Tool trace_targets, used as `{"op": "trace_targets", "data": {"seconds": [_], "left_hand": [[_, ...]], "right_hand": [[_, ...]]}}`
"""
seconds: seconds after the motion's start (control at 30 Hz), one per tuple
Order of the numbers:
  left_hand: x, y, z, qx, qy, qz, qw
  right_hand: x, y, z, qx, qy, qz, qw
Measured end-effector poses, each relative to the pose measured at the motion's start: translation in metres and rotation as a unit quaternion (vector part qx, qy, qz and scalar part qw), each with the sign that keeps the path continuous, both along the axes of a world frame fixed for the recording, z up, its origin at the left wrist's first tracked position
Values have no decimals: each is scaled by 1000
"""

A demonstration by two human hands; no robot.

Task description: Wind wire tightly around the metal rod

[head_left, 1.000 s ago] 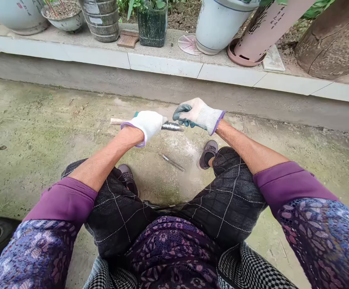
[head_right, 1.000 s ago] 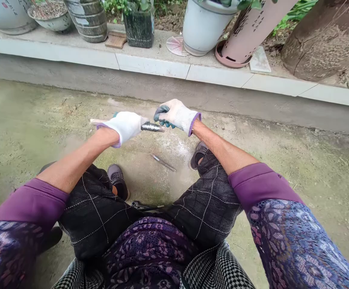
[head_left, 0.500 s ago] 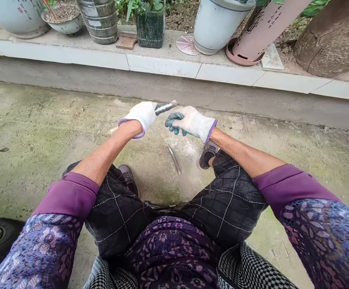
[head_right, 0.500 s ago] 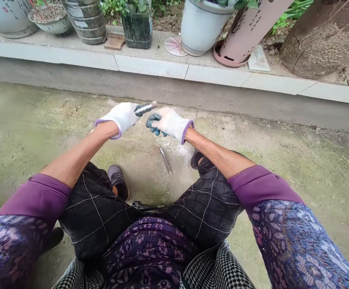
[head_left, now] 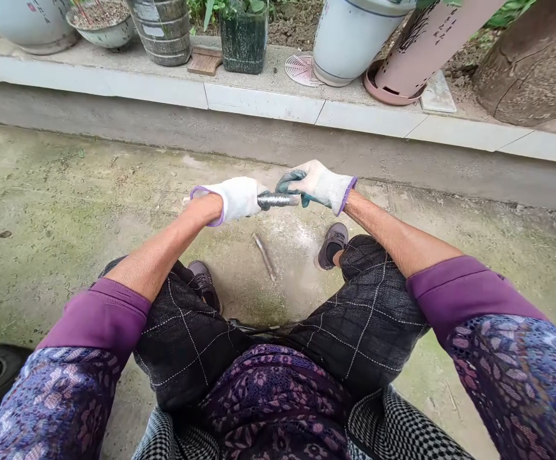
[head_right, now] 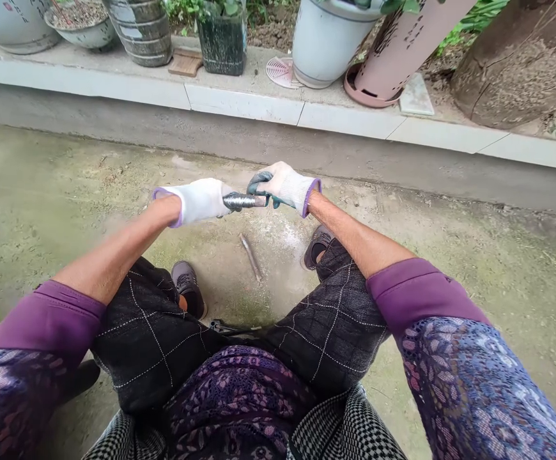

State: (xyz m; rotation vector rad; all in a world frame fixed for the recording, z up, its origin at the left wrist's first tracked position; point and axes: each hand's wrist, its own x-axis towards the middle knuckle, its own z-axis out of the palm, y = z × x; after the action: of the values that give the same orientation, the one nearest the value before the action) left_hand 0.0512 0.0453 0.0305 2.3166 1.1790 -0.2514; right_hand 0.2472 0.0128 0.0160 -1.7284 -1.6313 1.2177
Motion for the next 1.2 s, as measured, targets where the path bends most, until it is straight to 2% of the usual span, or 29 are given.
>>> {"op": "trace_targets", "data": {"seconds": [0.07,0.13,0.27,0.43,0.5,0.6,0.7,0.8,0.93,1.03,1.1,1.2], "left_hand": [[-2,2,6,-25,-30,5,999],[-2,6,9,-44,-60,36,997],[-2,19,4,-8,-37,89,995],[-6,31,-12,137,114,53,983],[-7,28,-16,175,162,27,971],[-5,16,-21,193,193,-34,961],[1,6,-22,178,195,-94,960],[6,3,-15,147,169,-99,970],[7,3,5,63,52,-49,995],[5,2,16,-10,-56,9,998],[3,2,19,-40,-94,51,993],[1,7,15,-42,-109,85,989]], "right_hand": [[-3,-1,-2,-16,25,-7,1000],[-8,-4,-3,-30,41,-6,999],[-20,-12,-2,-22,29,26,999],[-30,-24,6,-24,17,50,998],[-30,-25,11,-11,13,46,999],[-25,-22,17,23,7,32,999],[-16,-14,18,37,-1,9,999],[-5,-5,13,36,4,-24,999],[6,2,4,36,38,-58,997],[6,1,-1,21,53,-66,996],[2,-1,-1,15,52,-52,997],[-7,-9,2,18,33,-13,999]]}}
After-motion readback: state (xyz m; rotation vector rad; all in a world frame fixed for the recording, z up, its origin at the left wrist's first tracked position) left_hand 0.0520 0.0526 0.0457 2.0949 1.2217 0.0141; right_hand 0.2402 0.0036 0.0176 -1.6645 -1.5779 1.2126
